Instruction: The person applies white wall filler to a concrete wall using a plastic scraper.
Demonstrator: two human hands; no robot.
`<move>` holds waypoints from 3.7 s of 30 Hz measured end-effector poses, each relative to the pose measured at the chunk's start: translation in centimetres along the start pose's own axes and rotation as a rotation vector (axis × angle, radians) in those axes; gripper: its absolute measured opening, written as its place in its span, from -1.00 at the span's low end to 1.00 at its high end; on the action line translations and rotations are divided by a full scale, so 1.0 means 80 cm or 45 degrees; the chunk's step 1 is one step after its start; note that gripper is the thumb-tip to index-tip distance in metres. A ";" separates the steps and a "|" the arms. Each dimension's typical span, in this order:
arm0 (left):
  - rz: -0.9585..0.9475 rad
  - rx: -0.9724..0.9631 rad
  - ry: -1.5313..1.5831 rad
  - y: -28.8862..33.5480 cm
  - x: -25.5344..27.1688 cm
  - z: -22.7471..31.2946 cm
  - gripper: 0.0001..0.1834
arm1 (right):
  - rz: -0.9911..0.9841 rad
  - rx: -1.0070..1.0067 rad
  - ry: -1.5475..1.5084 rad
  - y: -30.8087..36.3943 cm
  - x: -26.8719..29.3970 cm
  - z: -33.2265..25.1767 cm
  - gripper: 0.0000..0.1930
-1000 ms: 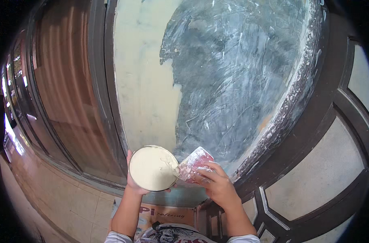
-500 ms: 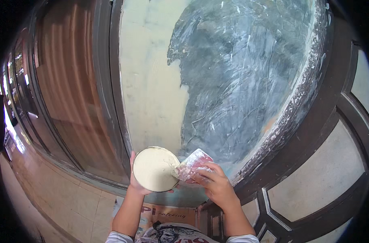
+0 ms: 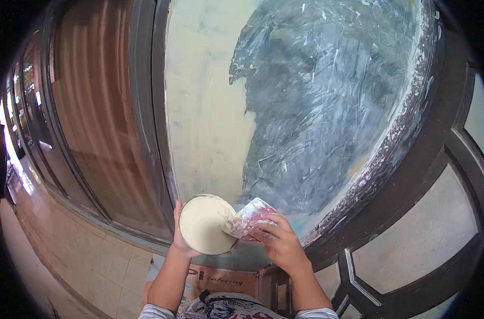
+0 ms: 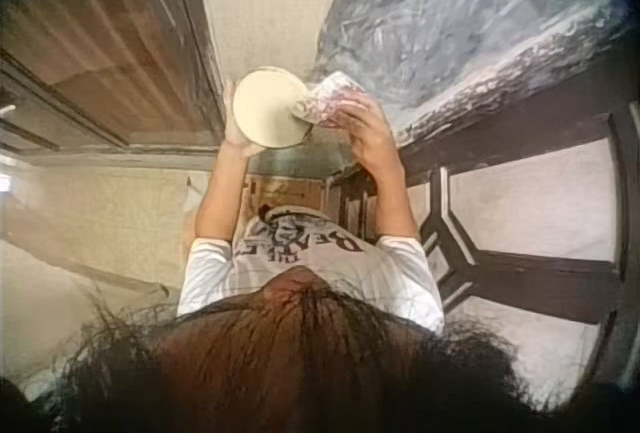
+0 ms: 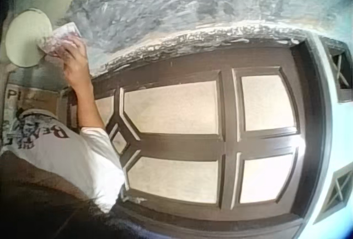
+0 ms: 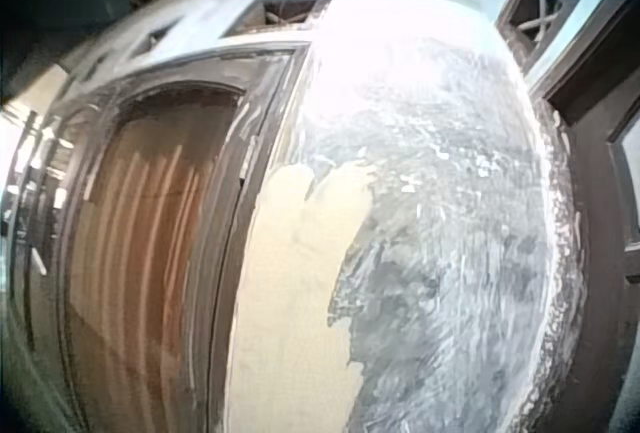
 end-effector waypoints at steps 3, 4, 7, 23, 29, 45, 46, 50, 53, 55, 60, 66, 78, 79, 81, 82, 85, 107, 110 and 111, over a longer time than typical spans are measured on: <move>0.007 -0.036 0.039 0.003 0.008 -0.003 0.15 | 0.034 0.016 -0.054 -0.001 -0.002 0.001 -0.55; -0.052 -0.043 0.069 0.003 0.006 -0.004 0.15 | 0.058 0.018 -0.092 -0.001 -0.002 0.002 -0.55; 0.139 -0.066 -0.005 0.007 0.016 -0.007 0.14 | 0.123 0.018 -0.084 0.000 0.000 0.004 -0.56; -0.054 -0.474 0.497 0.087 0.018 0.036 0.27 | 0.368 -0.502 -0.252 0.003 0.041 0.131 -0.79; -0.169 -0.499 0.340 0.106 0.012 0.051 0.28 | 0.476 -0.202 0.056 -0.141 0.136 0.095 -0.52; -0.108 -0.556 0.415 0.108 0.012 0.059 0.29 | 0.608 0.154 0.743 -0.290 0.204 0.046 -0.36; -0.120 -0.536 0.310 0.104 0.015 0.063 0.29 | 0.616 0.159 0.739 -0.297 0.207 0.042 -0.36; -0.161 -0.520 0.367 0.092 0.000 0.070 0.32 | 0.642 0.283 0.783 -0.317 0.202 0.026 -0.36; -0.124 -0.529 0.379 0.089 0.000 0.074 0.34 | 0.617 0.340 0.833 -0.328 0.194 0.022 -0.37; -0.160 -0.535 0.380 0.084 -0.005 0.078 0.34 | 0.642 0.351 0.919 -0.337 0.200 0.018 -0.38; -0.129 -0.578 0.395 0.085 0.006 0.081 0.32 | 0.699 0.347 0.806 -0.342 0.209 0.010 -0.41; -0.048 -0.580 0.392 0.083 0.014 0.085 0.31 | 0.732 0.356 0.870 -0.355 0.224 0.011 -0.42; -0.058 -0.550 0.311 0.073 0.006 0.083 0.31 | 0.784 0.288 0.814 -0.354 0.231 0.009 -0.40; -0.054 -0.543 0.300 0.076 0.008 0.082 0.31 | 0.709 0.367 0.789 -0.350 0.216 0.006 -0.40; -0.061 -0.535 0.289 0.072 0.009 0.079 0.31 | 0.639 0.473 0.922 -0.339 0.192 0.007 -0.42; -0.057 -0.540 0.313 0.070 0.010 0.078 0.31 | 0.669 0.435 0.939 -0.341 0.202 0.009 -0.41; -0.045 -0.547 0.318 0.071 0.009 0.078 0.31 | 0.804 0.334 0.897 -0.354 0.238 0.013 -0.43; -0.157 -0.582 0.299 0.082 -0.006 0.085 0.32 | 0.769 0.420 0.852 -0.343 0.229 0.002 -0.45; -0.123 -0.592 0.331 0.083 0.000 0.084 0.32 | 0.660 0.436 0.958 -0.343 0.213 0.002 -0.47; -0.117 -0.584 0.316 0.084 0.002 0.084 0.32 | 0.706 0.425 0.994 -0.343 0.220 0.003 -0.48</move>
Point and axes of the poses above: each hand's wrist, its own y-axis away from the middle knuckle, its own x-axis out of the back of the hand, z = x × y, the point moved 8 cm from there along -y, towards the middle knuckle, and after that the axes turned 9 degrees about -z, right-handed, at the moved point
